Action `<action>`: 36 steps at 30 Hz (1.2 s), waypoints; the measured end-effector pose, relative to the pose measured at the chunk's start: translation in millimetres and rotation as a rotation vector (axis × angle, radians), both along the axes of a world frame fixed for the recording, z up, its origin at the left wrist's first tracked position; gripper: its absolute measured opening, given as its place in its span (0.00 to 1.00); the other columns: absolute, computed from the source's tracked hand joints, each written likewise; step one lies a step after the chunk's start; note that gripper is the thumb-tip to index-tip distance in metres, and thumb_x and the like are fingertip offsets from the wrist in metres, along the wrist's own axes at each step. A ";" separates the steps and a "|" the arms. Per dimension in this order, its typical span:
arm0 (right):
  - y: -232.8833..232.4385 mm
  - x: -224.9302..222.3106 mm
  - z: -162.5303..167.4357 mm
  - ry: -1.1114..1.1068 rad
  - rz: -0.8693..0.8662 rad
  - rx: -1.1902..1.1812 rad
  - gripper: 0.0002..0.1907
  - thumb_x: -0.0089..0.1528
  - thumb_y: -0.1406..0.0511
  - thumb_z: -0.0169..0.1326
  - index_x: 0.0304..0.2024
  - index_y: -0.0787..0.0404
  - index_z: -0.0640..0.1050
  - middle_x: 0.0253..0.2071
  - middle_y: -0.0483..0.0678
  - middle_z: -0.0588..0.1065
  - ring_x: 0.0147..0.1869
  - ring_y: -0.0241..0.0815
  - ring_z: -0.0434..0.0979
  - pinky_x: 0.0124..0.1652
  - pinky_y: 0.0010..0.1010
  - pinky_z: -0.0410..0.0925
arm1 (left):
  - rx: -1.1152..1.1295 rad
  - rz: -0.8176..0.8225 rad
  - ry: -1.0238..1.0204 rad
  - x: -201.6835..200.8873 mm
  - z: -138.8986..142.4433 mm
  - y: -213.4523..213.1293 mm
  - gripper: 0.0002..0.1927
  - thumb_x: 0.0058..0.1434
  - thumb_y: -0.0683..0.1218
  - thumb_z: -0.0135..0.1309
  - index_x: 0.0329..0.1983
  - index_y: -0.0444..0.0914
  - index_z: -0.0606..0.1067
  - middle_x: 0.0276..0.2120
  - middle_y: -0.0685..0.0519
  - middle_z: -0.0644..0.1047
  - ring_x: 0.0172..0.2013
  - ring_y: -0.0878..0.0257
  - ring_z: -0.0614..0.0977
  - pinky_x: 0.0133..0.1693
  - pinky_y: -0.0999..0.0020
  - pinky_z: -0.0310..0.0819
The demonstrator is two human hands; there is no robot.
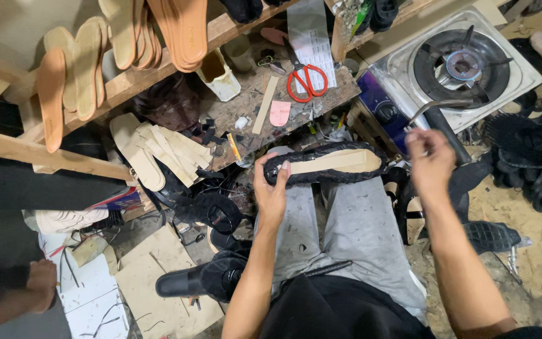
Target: The person sits on the floor of a shoe workshop and works on a black shoe on their lap. They heat the shoe over a small gas burner, hammer the sole area with a hammer, then fit a light-colored insole board into the shoe and press and hammer it into place.
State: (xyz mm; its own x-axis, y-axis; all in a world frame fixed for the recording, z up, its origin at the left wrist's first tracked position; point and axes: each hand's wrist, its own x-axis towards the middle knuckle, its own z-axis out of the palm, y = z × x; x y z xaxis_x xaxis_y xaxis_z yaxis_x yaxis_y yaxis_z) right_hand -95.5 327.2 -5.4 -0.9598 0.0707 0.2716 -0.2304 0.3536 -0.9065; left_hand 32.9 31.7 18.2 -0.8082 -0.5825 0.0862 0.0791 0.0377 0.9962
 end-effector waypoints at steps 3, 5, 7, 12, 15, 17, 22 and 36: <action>48.0 -22.9 -22.4 0.206 -0.262 0.784 0.20 0.64 0.65 0.65 0.56 0.65 0.76 0.50 0.57 0.71 0.55 0.58 0.71 0.51 0.48 0.67 | 0.098 -0.010 0.026 -1.8 -2.4 -0.5 0.16 0.65 0.39 0.58 0.54 0.36 0.72 0.40 0.53 0.76 0.38 0.69 0.76 0.43 0.74 0.73; 68.1 -35.3 -46.2 0.066 -0.261 0.980 0.26 0.59 0.62 0.67 0.56 0.65 0.75 0.52 0.63 0.69 0.57 0.65 0.69 0.50 0.53 0.65 | 0.155 -0.013 0.047 -3.0 -3.7 -0.1 0.16 0.64 0.39 0.58 0.54 0.36 0.72 0.40 0.54 0.76 0.38 0.70 0.76 0.42 0.75 0.74; 85.7 -43.6 -66.9 0.036 -0.177 0.926 0.30 0.59 0.62 0.65 0.61 0.66 0.74 0.54 0.64 0.70 0.57 0.67 0.70 0.51 0.53 0.66 | 0.153 -0.008 0.077 -3.9 -3.9 0.8 0.15 0.65 0.39 0.58 0.54 0.36 0.72 0.40 0.54 0.76 0.39 0.70 0.76 0.43 0.75 0.74; 103.4 -61.0 -77.8 -0.098 -0.086 0.755 0.29 0.63 0.64 0.62 0.65 0.63 0.72 0.54 0.63 0.73 0.59 0.66 0.72 0.55 0.54 0.65 | 0.066 -0.007 0.049 -4.2 -0.8 1.7 0.14 0.65 0.39 0.58 0.53 0.35 0.72 0.41 0.53 0.76 0.39 0.69 0.77 0.43 0.74 0.74; 81.5 -44.1 -57.7 -0.040 -0.062 0.425 0.26 0.66 0.66 0.62 0.64 0.66 0.69 0.51 0.58 0.73 0.55 0.56 0.74 0.55 0.46 0.66 | 0.162 -0.013 0.054 -6.1 0.0 0.9 0.15 0.64 0.40 0.58 0.53 0.35 0.71 0.41 0.54 0.76 0.39 0.69 0.78 0.42 0.73 0.76; 52.4 -12.7 -37.8 0.117 0.089 -0.034 0.24 0.67 0.71 0.59 0.61 0.70 0.64 0.52 0.50 0.71 0.54 0.41 0.75 0.54 0.35 0.67 | 0.170 -0.004 0.052 -7.4 -0.9 0.4 0.15 0.64 0.40 0.58 0.53 0.35 0.72 0.42 0.54 0.76 0.39 0.69 0.78 0.42 0.73 0.76; -14.2 68.8 36.4 -0.142 0.133 -0.186 0.15 0.66 0.71 0.57 0.53 0.67 0.69 0.33 0.45 0.73 0.28 0.34 0.71 0.30 0.26 0.65 | 0.110 -0.010 0.062 -10.1 -4.2 1.9 0.15 0.65 0.39 0.58 0.54 0.34 0.72 0.42 0.53 0.76 0.40 0.69 0.78 0.43 0.74 0.75; -80.1 133.0 94.5 0.662 0.355 -0.786 0.24 0.69 0.45 0.45 0.48 0.57 0.73 0.33 0.45 0.77 0.28 0.37 0.78 0.32 0.33 0.74 | 0.070 -0.002 0.052 -4.6 0.3 1.5 0.15 0.66 0.39 0.58 0.55 0.35 0.72 0.40 0.55 0.76 0.39 0.71 0.76 0.44 0.76 0.73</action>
State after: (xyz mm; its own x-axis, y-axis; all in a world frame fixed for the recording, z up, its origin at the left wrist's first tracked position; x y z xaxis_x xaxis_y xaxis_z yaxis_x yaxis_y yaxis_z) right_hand 37.5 247.0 89.2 -0.6394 0.1983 0.7428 -0.7315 -0.4544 -0.5084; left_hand 28.3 33.2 18.5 -0.8047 -0.5872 0.0867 0.1305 -0.0324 0.9909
